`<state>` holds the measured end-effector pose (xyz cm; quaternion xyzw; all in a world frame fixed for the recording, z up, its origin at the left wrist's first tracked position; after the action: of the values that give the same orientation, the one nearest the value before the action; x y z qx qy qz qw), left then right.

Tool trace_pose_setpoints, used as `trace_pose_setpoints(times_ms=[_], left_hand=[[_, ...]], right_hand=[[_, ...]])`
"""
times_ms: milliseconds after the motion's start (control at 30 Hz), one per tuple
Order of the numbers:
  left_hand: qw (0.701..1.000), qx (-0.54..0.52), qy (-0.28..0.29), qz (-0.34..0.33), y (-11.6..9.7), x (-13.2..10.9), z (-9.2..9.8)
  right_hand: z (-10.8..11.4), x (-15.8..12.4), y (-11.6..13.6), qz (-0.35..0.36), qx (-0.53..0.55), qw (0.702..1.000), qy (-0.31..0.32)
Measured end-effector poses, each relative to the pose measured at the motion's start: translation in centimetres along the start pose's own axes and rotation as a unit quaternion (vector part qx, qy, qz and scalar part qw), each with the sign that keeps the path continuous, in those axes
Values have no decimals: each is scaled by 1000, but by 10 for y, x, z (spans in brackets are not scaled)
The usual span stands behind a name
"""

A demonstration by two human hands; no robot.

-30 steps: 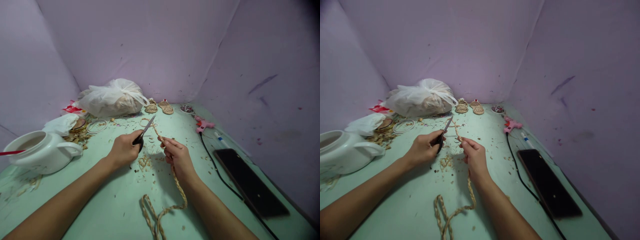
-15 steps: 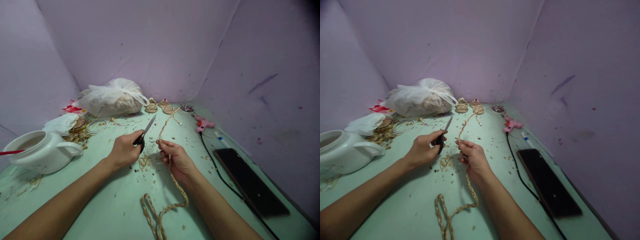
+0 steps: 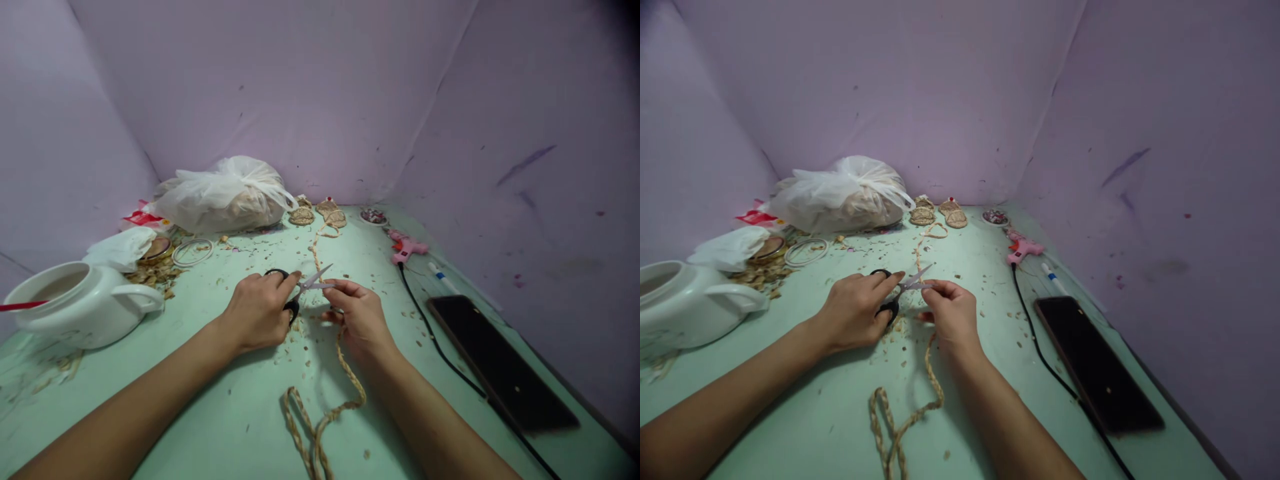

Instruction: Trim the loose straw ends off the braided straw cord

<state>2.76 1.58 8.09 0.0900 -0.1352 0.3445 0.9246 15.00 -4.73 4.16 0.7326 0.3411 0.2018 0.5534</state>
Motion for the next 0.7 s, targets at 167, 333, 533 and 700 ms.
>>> trace_pose_setpoints(times_ms=[167,333,533,700], left_hand=[[1000,12,7,0,-1,0,0],[1000,6,23,-11,-2,0,-2],[997,-12,74,-6,-1,0,-5],[990,-72,120,3,0,0,-7]], right_hand=[[-2,0,-2,20,-16,999,21],[-3,0,-5,4,-14,999,29],[-3,1,-5,33,-35,998,40],[-2,0,-3,42,-28,998,49]])
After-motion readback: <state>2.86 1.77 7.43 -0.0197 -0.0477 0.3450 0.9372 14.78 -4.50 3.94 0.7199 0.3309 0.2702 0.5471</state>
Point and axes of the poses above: each hand's wrist, its own x-axis towards the middle knuckle, its own z-axis out of the back of the hand, y = z × x, the point moved 6 cm from there along x, towards the middle knuckle, and after that the axes turned 12 degrees about z, right-handed, at the moved point
